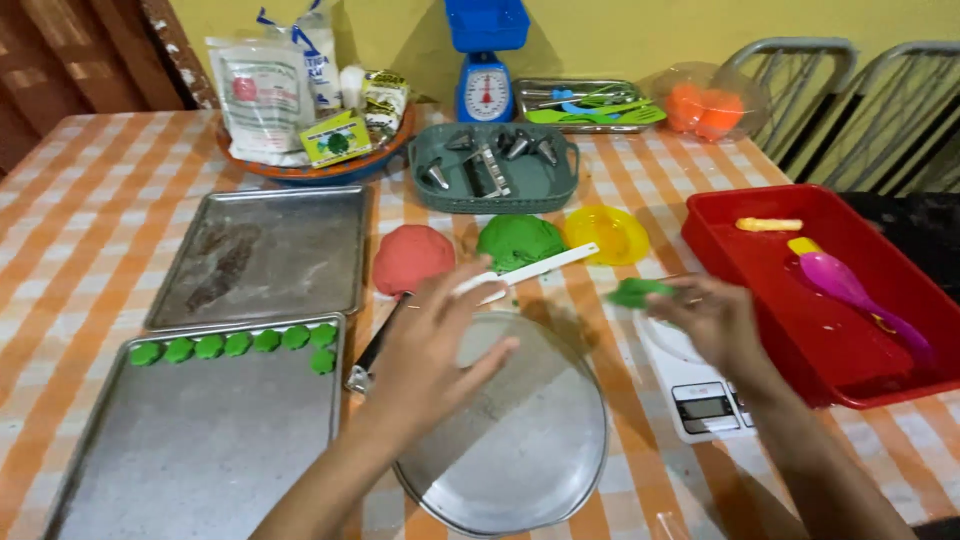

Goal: The person is weighing small portions of green dough on a digital scale and then rolling them into thin cylindrical shapes on a metal plate.

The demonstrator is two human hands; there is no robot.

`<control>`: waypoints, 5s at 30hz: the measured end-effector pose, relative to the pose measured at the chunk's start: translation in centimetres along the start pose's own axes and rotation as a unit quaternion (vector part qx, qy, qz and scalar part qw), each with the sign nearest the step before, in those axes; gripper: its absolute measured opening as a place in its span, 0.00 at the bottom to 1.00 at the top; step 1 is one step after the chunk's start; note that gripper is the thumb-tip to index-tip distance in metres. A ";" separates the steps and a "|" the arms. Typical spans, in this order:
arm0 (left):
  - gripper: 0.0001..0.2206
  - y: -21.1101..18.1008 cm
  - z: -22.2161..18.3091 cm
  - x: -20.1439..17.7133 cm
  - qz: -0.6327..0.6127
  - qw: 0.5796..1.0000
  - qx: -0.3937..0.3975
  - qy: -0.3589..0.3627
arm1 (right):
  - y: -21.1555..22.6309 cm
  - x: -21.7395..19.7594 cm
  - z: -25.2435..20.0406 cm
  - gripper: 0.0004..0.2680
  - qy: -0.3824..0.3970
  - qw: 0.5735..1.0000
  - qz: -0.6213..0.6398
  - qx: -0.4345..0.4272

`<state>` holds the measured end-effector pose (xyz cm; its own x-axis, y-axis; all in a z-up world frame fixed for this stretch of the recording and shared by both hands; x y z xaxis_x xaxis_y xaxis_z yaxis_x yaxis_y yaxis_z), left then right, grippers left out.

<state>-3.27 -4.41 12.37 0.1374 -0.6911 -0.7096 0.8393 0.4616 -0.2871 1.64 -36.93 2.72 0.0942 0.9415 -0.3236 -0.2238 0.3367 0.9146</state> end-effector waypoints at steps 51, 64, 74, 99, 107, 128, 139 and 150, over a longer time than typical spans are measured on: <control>0.30 4.6 -4.5 12.5 -0.669 0.711 -0.211 -0.042 | 14.1 17.2 -2.8 0.09 0.047 0.915 -0.224 -0.332; 0.13 13.6 -9.7 16.5 -0.740 0.470 -0.428 -0.221 | 12.2 23.1 -3.1 0.28 0.102 0.882 -0.370 -0.274; 0.22 5.0 -4.4 6.6 -0.190 0.969 -0.061 -0.144 | 9.5 21.8 -1.8 0.21 0.115 0.964 0.119 -0.208; 0.34 8.7 -5.8 16.0 -0.625 0.738 -0.254 -0.008 | 12.5 18.4 -8.2 0.24 -0.018 0.737 -0.227 -0.636; 0.28 8.2 -4.3 10.4 -0.601 0.755 -0.262 -0.011 | 13.8 18.9 -4.8 0.24 0.010 0.807 -0.226 -0.546; 0.32 1.6 -2.6 3.0 -0.158 0.983 -0.050 -0.084 | 5.1 15.6 1.3 0.16 -0.006 0.939 0.255 -0.231; 0.40 0.2 -2.9 8.5 -0.403 0.911 -0.081 0.039 | 13.4 14.8 -3.2 0.17 -0.081 0.860 -0.176 -0.472; 0.23 7.9 -5.4 9.3 -0.656 0.692 -0.250 -0.169 | 13.3 23.4 -7.7 0.22 -0.045 0.805 -0.324 -0.494</control>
<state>1.81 -4.17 0.09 -0.3840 -0.7497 0.5390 0.0847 -0.6098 -0.7880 -6.60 -10.28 5.42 0.5616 0.5735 -0.5964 -0.7582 0.6453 -0.0935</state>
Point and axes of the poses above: each hand's wrist, its own z-axis towards the middle knuckle, its own x-axis out of the palm, y = z × x, the point moved 10 cm from there along z, towards the middle knuckle, and after that the axes turned 13 degrees about y, right-handed, at the moved point
